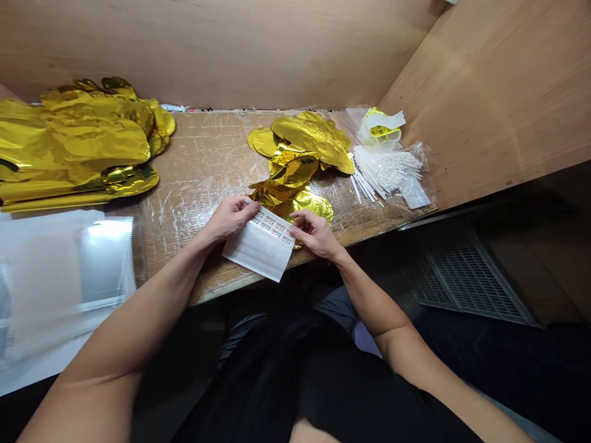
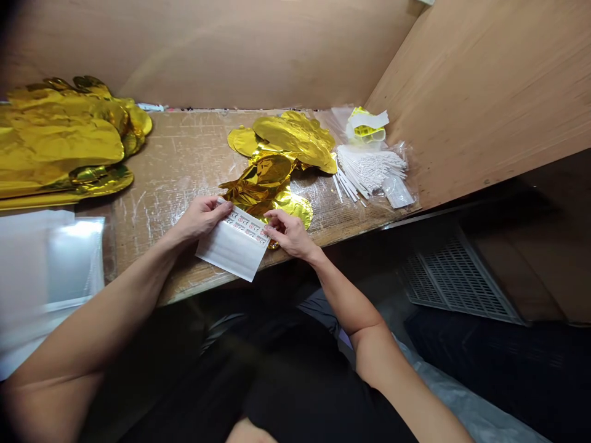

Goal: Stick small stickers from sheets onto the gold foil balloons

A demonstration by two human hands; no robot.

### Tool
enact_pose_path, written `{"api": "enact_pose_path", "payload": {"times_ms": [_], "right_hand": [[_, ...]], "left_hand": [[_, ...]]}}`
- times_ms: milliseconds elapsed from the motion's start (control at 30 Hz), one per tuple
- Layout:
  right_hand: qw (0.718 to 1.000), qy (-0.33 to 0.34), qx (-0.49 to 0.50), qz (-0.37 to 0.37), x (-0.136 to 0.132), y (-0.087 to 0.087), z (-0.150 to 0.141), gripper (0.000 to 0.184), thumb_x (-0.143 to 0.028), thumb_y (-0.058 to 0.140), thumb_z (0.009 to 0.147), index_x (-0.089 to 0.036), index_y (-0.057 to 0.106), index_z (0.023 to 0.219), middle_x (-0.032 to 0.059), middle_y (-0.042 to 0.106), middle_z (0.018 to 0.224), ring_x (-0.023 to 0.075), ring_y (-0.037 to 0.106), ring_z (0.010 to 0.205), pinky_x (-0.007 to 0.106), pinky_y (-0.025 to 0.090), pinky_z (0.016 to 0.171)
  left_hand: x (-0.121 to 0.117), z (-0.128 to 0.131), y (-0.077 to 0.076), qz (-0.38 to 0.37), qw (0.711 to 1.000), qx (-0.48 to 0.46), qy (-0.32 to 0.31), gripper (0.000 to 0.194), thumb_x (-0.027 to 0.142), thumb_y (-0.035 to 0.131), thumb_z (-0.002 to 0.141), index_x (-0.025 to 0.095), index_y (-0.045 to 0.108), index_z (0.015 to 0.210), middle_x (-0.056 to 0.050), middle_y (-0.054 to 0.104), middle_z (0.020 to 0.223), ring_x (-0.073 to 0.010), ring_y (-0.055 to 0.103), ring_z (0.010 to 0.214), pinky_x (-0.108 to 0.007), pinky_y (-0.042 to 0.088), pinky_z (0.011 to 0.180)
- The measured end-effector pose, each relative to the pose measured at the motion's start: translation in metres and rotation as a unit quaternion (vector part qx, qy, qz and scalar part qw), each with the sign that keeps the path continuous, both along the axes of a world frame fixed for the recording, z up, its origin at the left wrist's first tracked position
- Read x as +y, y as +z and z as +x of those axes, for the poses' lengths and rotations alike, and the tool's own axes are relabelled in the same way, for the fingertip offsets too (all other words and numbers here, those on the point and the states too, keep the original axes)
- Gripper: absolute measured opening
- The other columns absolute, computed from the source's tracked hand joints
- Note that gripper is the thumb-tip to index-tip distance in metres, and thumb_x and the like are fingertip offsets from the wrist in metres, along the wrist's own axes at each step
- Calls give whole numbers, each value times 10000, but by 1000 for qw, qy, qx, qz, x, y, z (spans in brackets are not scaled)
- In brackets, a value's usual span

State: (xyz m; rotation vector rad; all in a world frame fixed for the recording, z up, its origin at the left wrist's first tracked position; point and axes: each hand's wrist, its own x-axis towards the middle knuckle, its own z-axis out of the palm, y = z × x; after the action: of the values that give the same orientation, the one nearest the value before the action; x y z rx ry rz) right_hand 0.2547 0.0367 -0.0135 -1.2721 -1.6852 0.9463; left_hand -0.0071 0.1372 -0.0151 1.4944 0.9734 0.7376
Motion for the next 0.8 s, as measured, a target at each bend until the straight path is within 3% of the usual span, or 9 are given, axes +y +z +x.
{"api": "enact_pose_path", "payload": {"times_ms": [133,267,367,467,567,633,700,800], "right_hand": [[1000,1,-13,13,0,0,-2,307,-408,728,971,-172,740,1167,52,760,929,161,697,802,286,567,741],[989,19,-83,123,0,0,1,198,-354,643,1034,-198,763,1016,91,794,994,201,735,893,341,584,843],[975,64,-138,163,-2,-1,4,214,-300,557,1070,-211,737,995,95,763,951,201,702,857,347,563,811],[979,77,-134,131,-5,-2,3,168,-294,553,1065,-217,696,1025,86,728,954,197,669,862,345,549,814],[997,33,-43,50,-5,-1,1,199,-352,650,1015,-214,625,1156,48,696,952,170,651,839,298,537,762],[1000,13,9,1,-3,2,0,294,-370,693,980,-213,583,1204,21,662,931,151,632,815,264,514,713],[1000,20,17,-15,2,7,2,279,-344,694,965,-208,586,1184,15,641,928,144,612,815,258,502,715],[998,60,-22,-18,8,12,2,227,-301,662,966,-195,619,1162,27,660,955,150,600,824,278,511,757]], "left_hand": [[0,-1,2,8,1000,9,1,472,615,738,839,160,663,736,-17,654,643,-130,549,548,-232,426,512],[-1,0,4,-10,1000,8,3,482,627,758,811,163,661,726,-18,658,639,-133,549,540,-235,426,505],[0,1,2,-28,1000,4,10,486,633,781,782,164,664,735,-25,671,643,-139,562,535,-239,439,498],[1,0,-1,-29,1000,0,9,477,626,778,788,170,653,729,-22,662,628,-139,559,522,-237,430,483],[1,-2,-1,-8,1000,13,-4,443,603,723,839,169,676,770,-31,681,663,-153,582,554,-249,451,514],[0,-5,3,61,997,46,5,366,516,704,856,158,737,926,-57,749,816,-188,655,675,-280,513,613],[-4,-5,8,181,978,100,-7,401,387,693,832,159,752,1156,-97,789,1060,-247,715,899,-342,561,798],[-14,0,13,346,913,198,-90,457,306,666,811,189,757,1243,-133,778,1215,-331,683,1145,-473,491,1042]]}}
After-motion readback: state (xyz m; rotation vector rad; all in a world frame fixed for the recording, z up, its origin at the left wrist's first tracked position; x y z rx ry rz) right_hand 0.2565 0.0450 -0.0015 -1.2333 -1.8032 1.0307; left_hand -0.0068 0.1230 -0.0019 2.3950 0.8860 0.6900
